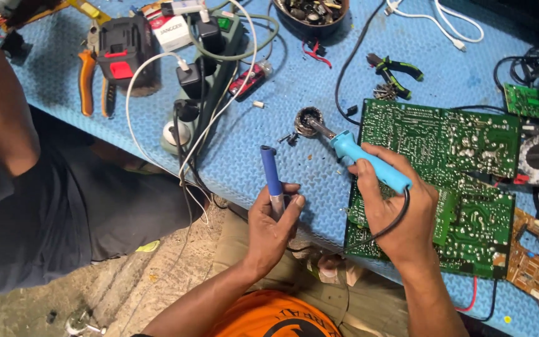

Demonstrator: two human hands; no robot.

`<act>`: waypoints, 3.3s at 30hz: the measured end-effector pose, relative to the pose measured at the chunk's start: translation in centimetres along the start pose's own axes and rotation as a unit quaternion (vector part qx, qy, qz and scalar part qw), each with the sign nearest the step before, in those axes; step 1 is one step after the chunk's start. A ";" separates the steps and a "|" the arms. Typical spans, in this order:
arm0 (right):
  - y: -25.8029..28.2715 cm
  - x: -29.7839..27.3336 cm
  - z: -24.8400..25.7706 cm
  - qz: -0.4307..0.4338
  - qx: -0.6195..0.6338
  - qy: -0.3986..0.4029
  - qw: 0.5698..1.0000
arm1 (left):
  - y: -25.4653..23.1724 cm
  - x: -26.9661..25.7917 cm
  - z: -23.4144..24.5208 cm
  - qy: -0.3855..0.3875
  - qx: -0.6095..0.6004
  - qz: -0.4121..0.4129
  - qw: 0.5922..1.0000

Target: Desoldering electronic components from a circuit board using a soldering iron and a desoldering pump.

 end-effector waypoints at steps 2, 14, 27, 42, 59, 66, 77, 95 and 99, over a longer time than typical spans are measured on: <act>0.2 0.4 -0.4 0.005 0.008 0.007 1.000 | 0.1 0.0 -0.4 0.011 -0.040 0.021 0.999; -0.7 2.1 -0.7 -0.061 0.011 0.030 0.998 | 0.6 0.1 -0.6 0.017 -0.022 0.002 1.000; 0.0 2.3 -0.7 -0.022 -0.019 0.042 0.999 | 0.3 0.2 -1.2 0.038 -0.041 0.038 0.998; -1.6 -5.7 2.3 0.041 0.105 -0.012 0.994 | -0.8 0.8 -1.4 0.050 0.029 0.006 0.998; -4.9 -17.0 8.4 -0.339 -0.037 -0.229 0.912 | -1.1 0.6 -7.2 0.240 0.195 -0.011 0.951; -5.2 -16.8 8.3 -0.326 -0.068 -0.214 0.918 | -1.0 0.3 -7.4 0.250 0.146 0.044 0.956; -4.8 -17.0 7.9 -0.282 -0.058 -0.227 0.930 | -0.2 0.3 -7.2 0.243 0.159 0.066 0.955; -5.4 -18.8 7.5 -0.198 -0.014 -0.237 0.951 | -0.2 -0.2 -7.2 0.251 0.157 0.063 0.953; -5.3 -19.1 7.3 -0.197 -0.023 -0.227 0.954 | 0.0 -0.2 -7.2 0.247 0.141 0.076 0.956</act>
Point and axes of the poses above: each hand's wrist, its own x-axis towards the middle knuckle, its own z-axis out of the back of the hand, y = z × x, the point moved 8 cm from there along x, towards the middle knuckle, and after that the axes turned 8 degrees about -z, right-handed, at the moved point
